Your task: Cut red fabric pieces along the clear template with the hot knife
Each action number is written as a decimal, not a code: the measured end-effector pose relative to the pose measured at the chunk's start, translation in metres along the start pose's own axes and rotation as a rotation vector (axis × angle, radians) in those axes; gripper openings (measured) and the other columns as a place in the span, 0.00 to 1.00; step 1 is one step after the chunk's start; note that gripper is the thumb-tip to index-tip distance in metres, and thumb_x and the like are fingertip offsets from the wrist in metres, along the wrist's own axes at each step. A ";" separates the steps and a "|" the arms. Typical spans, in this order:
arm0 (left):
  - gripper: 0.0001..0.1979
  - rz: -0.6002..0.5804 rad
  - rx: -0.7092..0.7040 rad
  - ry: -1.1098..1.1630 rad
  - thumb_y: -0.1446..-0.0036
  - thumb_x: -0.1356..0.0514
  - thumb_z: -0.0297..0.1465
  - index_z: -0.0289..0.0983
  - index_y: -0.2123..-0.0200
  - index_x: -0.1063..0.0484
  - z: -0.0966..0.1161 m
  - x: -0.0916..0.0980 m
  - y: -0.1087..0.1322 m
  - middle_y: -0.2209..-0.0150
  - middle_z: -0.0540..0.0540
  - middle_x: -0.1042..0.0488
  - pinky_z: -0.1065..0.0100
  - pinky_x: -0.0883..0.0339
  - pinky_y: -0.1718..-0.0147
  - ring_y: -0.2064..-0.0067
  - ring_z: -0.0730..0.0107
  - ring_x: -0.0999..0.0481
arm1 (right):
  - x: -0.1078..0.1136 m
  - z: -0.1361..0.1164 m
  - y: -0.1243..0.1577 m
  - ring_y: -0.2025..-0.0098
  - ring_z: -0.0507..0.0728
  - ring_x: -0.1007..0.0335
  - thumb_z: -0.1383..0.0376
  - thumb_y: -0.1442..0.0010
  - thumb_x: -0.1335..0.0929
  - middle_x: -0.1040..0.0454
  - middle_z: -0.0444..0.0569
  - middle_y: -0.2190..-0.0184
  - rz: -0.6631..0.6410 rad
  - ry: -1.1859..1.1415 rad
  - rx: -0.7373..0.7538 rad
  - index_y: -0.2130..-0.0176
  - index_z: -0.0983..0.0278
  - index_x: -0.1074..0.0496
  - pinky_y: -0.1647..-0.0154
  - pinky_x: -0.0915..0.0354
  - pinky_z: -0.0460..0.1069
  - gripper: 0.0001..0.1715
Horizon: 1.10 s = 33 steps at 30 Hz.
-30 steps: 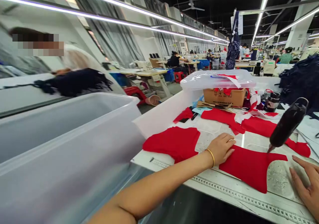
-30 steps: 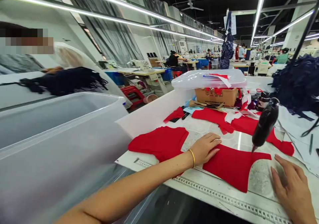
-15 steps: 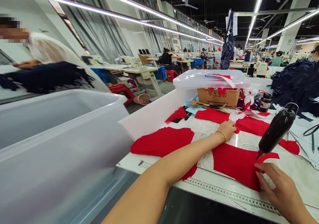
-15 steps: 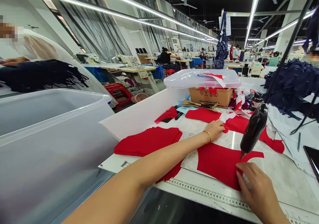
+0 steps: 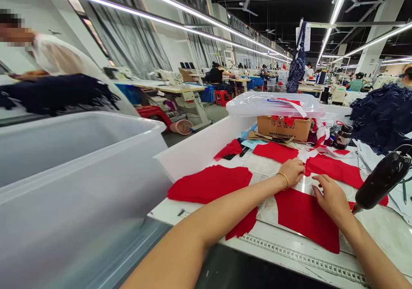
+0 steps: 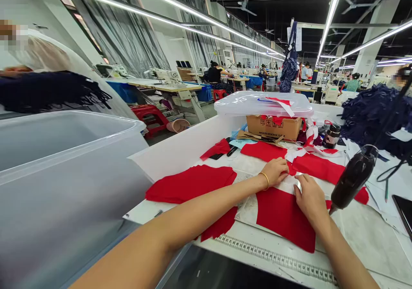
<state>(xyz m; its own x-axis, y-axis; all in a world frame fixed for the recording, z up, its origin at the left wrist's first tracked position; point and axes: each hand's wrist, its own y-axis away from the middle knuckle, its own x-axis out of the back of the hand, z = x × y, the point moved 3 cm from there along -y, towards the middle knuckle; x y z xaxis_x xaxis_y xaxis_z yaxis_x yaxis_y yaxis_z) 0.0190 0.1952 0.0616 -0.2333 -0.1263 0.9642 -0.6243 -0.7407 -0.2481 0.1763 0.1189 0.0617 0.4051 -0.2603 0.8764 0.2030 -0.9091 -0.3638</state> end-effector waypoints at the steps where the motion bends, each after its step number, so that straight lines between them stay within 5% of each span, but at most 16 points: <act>1: 0.06 0.004 0.003 0.007 0.36 0.38 0.29 0.39 0.61 0.20 0.000 0.000 0.001 0.57 0.43 0.23 0.62 0.33 0.54 0.52 0.59 0.27 | -0.003 0.001 -0.009 0.62 0.57 0.23 0.67 0.38 0.35 0.21 0.52 0.53 0.011 0.013 -0.012 0.50 0.61 0.24 0.64 0.29 0.50 0.18; 7: 0.06 0.002 0.032 0.018 0.34 0.37 0.33 0.40 0.57 0.21 0.000 0.005 0.006 0.56 0.45 0.23 0.63 0.33 0.51 0.52 0.61 0.27 | -0.013 -0.003 -0.038 0.68 0.53 0.27 0.67 0.38 0.34 0.21 0.48 0.60 0.058 0.030 0.012 0.64 0.59 0.22 0.73 0.41 0.47 0.10; 13: 0.19 0.028 0.172 -0.027 0.41 0.31 0.41 0.38 0.49 0.22 -0.025 0.015 0.012 0.51 0.39 0.27 0.56 0.33 0.50 0.47 0.51 0.30 | -0.005 -0.011 -0.025 0.74 0.52 0.33 0.61 0.33 0.39 0.24 0.49 0.67 0.177 0.037 0.020 0.66 0.62 0.26 0.76 0.48 0.47 0.15; 19: 0.03 0.057 0.267 -0.020 0.42 0.34 0.28 0.37 0.64 0.19 -0.058 0.033 0.028 0.57 0.40 0.28 0.55 0.34 0.51 0.49 0.51 0.31 | 0.017 -0.022 0.005 0.79 0.50 0.35 0.56 0.29 0.40 0.27 0.46 0.71 0.329 0.004 0.109 0.69 0.62 0.30 0.78 0.47 0.46 0.21; 22: 0.06 0.084 0.296 0.025 0.43 0.38 0.24 0.36 0.69 0.21 -0.065 0.044 0.040 0.60 0.40 0.28 0.56 0.33 0.53 0.51 0.53 0.30 | 0.027 -0.025 0.023 0.80 0.48 0.37 0.57 0.28 0.41 0.27 0.45 0.73 0.383 -0.040 0.160 0.70 0.62 0.31 0.79 0.45 0.45 0.22; 30: 0.07 0.138 0.279 0.278 0.47 0.42 0.20 0.37 0.68 0.28 -0.030 0.077 0.096 0.59 0.45 0.26 0.60 0.32 0.47 0.53 0.61 0.26 | 0.059 -0.005 0.082 0.77 0.51 0.31 0.55 0.31 0.35 0.22 0.47 0.70 0.288 -0.393 0.080 0.67 0.59 0.26 0.78 0.34 0.46 0.16; 33: 0.04 0.051 0.252 0.439 0.43 0.44 0.26 0.38 0.65 0.30 -0.006 0.099 0.124 0.63 0.48 0.24 0.66 0.28 0.56 0.60 0.67 0.24 | 0.081 0.008 0.110 0.78 0.52 0.31 0.52 0.36 0.31 0.21 0.48 0.67 0.127 -0.549 -0.053 0.68 0.58 0.24 0.78 0.31 0.47 0.15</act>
<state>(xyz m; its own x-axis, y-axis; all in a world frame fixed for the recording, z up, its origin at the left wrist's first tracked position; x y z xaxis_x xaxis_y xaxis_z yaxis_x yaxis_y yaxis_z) -0.0861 0.0948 0.1255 -0.5845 0.0826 0.8072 -0.4171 -0.8839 -0.2116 0.2383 0.0001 0.0899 0.8304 -0.1741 0.5292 0.0833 -0.9004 -0.4270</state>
